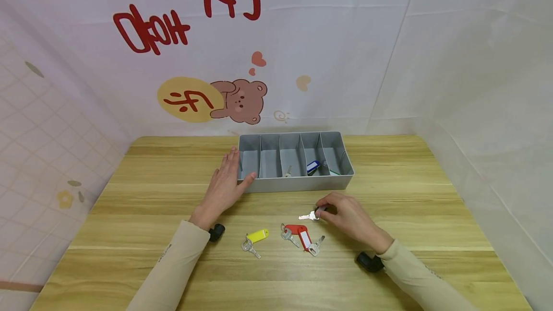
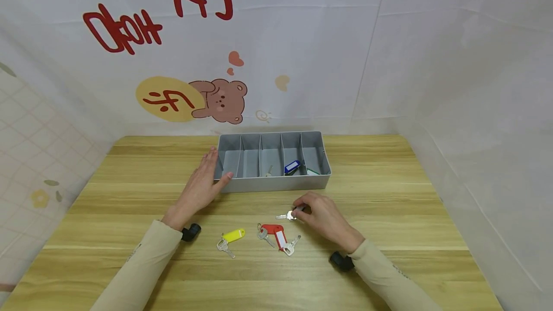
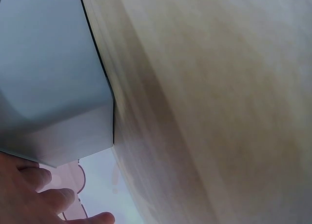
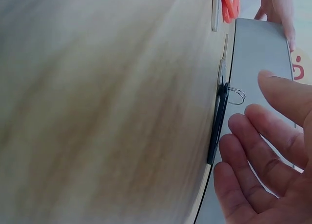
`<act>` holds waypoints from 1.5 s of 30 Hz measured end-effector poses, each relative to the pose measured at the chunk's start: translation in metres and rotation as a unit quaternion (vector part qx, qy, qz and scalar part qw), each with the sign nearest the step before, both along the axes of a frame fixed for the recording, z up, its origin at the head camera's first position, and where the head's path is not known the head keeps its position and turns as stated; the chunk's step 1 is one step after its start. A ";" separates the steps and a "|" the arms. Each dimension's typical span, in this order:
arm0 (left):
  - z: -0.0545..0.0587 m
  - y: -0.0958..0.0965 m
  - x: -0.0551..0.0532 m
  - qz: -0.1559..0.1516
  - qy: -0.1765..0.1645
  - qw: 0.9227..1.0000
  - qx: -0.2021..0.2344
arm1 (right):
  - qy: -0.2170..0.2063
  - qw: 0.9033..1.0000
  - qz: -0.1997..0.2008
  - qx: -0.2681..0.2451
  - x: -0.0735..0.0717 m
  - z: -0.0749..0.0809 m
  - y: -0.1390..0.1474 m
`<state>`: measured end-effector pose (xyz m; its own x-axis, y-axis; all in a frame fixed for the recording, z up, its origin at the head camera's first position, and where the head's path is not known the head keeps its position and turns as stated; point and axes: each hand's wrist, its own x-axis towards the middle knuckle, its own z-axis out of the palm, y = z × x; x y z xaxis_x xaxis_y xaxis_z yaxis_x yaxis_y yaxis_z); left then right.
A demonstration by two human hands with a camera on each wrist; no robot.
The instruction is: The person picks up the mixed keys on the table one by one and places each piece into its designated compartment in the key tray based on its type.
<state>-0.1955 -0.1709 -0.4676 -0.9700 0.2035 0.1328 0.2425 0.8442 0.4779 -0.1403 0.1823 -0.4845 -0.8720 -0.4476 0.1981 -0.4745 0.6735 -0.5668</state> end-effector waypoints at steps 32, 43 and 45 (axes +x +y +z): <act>-0.001 0.000 0.002 -0.002 -0.002 1.000 0.005 | 0.023 0.999 0.030 0.032 0.001 0.005 -0.002; -0.001 0.000 0.001 -0.002 0.003 1.000 0.008 | 0.067 0.998 0.014 -0.013 0.002 0.015 0.002; -0.001 0.000 0.000 -0.001 0.004 1.000 0.007 | 0.086 0.996 0.018 -0.024 0.002 0.016 0.003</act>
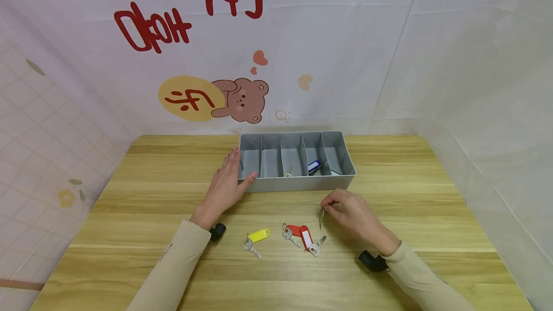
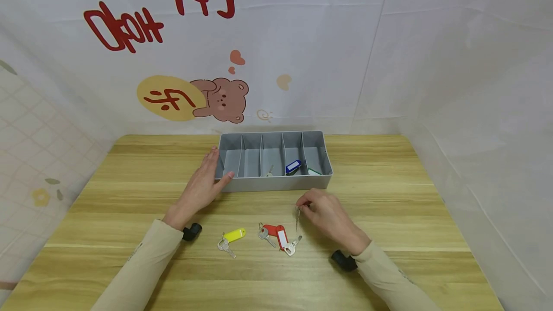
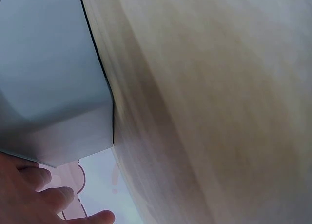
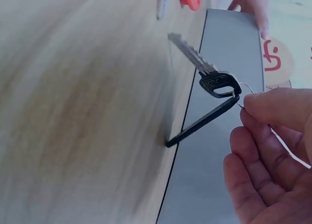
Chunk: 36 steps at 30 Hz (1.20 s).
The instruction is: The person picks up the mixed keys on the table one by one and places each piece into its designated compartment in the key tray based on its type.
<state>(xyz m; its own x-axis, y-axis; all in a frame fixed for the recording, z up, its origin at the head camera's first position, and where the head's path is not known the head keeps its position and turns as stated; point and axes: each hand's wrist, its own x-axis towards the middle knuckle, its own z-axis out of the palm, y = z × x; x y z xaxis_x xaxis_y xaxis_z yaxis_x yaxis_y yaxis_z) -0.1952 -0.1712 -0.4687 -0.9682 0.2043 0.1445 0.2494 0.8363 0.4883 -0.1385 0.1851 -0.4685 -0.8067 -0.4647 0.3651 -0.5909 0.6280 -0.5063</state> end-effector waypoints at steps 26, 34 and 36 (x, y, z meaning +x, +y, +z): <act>0.001 0.000 0.001 0.003 -0.007 1.000 0.001 | 0.043 0.997 -0.007 -0.063 0.000 0.022 -0.001; 0.002 0.000 0.001 0.004 -0.006 1.000 0.001 | 0.046 0.996 -0.023 -0.076 -0.001 0.032 -0.004; 0.002 0.000 0.001 0.004 -0.003 1.000 0.002 | 0.047 0.995 -0.026 -0.080 -0.002 0.034 -0.005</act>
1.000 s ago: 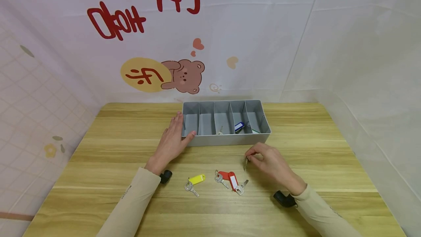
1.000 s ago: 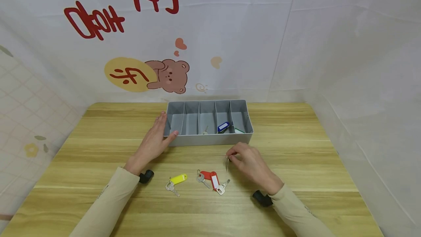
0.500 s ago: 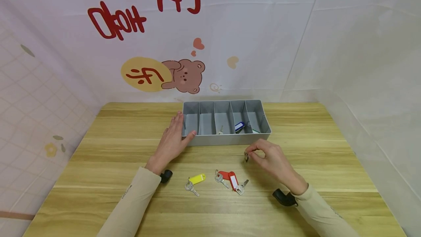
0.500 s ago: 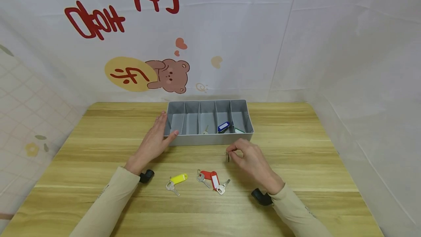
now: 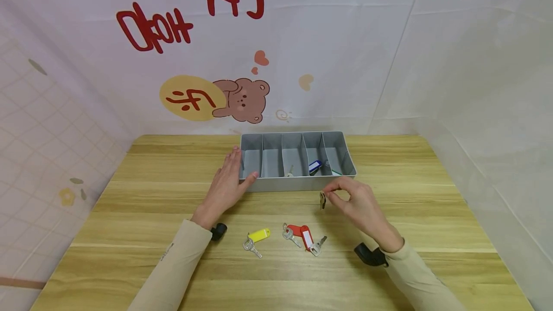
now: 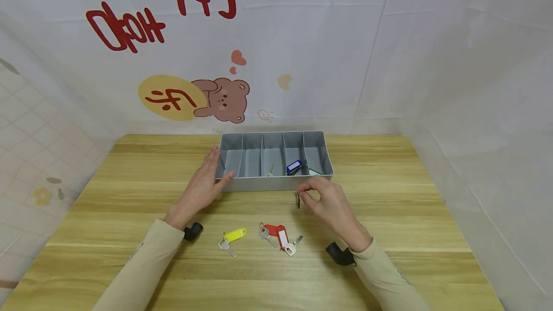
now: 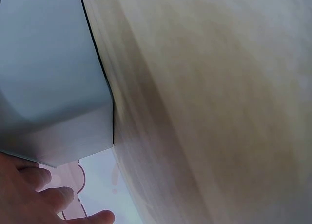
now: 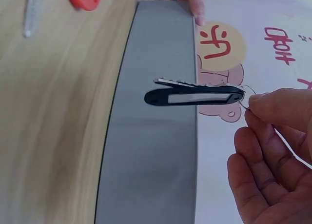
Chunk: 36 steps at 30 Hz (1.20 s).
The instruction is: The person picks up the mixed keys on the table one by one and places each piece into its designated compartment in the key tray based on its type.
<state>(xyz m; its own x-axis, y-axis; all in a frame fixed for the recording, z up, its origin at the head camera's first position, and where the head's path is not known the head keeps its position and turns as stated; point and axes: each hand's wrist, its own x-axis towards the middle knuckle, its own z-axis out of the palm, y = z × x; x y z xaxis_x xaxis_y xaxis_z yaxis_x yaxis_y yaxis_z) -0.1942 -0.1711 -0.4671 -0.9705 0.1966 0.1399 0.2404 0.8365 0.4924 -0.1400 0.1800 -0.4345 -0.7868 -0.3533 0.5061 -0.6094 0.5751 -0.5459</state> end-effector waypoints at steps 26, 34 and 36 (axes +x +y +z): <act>-0.002 0.000 -0.001 0.002 0.004 1.000 -0.006 | -0.010 0.997 -0.011 -0.075 -0.014 0.028 -0.021; 0.000 0.001 0.000 0.000 0.001 1.000 -0.004 | -0.010 0.996 -0.011 -0.090 -0.022 0.034 -0.027; 0.000 0.001 0.000 0.001 0.002 1.000 -0.004 | -0.012 0.996 -0.016 -0.089 -0.025 0.036 -0.029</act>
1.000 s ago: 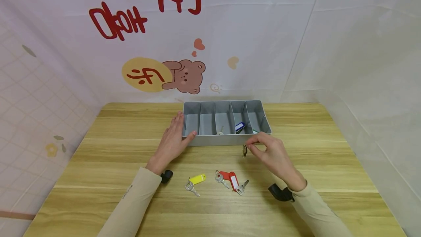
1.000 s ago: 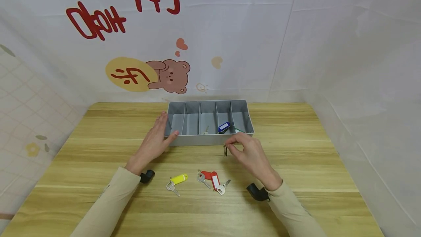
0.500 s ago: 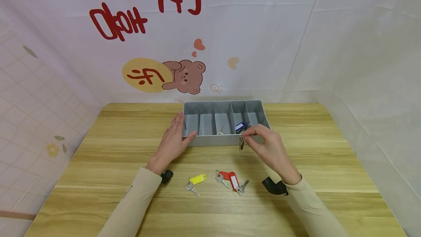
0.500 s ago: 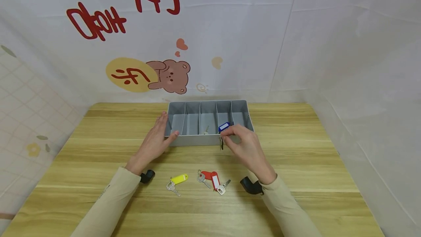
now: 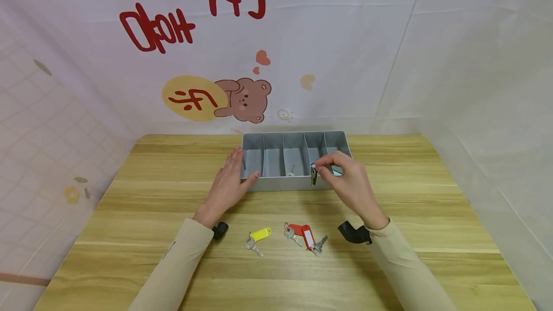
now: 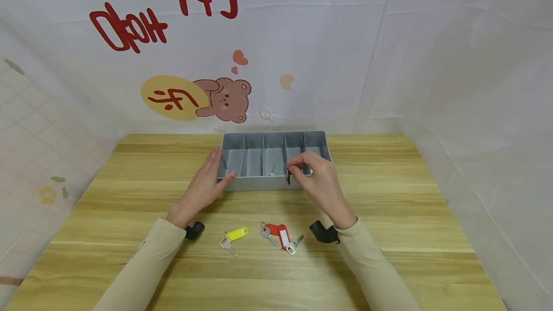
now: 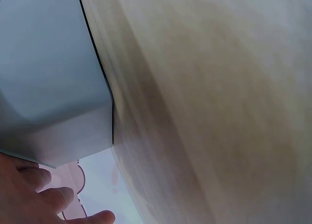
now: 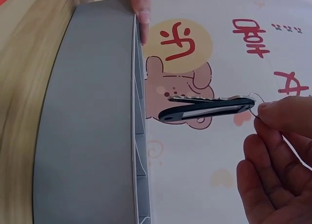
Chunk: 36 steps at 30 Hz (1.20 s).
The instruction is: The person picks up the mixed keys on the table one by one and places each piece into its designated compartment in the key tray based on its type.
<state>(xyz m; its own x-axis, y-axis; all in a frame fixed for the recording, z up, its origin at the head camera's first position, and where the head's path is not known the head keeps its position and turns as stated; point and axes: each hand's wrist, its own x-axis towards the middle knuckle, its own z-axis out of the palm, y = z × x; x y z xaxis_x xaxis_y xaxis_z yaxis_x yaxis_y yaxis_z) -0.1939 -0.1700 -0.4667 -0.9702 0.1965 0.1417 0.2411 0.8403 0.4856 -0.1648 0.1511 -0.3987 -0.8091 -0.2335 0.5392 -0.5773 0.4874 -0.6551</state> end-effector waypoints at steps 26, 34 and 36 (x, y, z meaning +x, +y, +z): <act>0.001 0.001 -0.003 -0.005 -0.010 1.000 -0.002 | -0.034 0.999 -0.025 0.010 -0.046 -0.016 -0.026; -0.001 0.000 -0.003 -0.005 -0.004 1.000 0.000 | -0.038 0.998 -0.013 0.038 -0.057 -0.031 -0.032; -0.002 -0.001 -0.002 -0.004 -0.005 1.000 0.001 | -0.032 0.998 -0.015 0.053 -0.060 -0.034 -0.034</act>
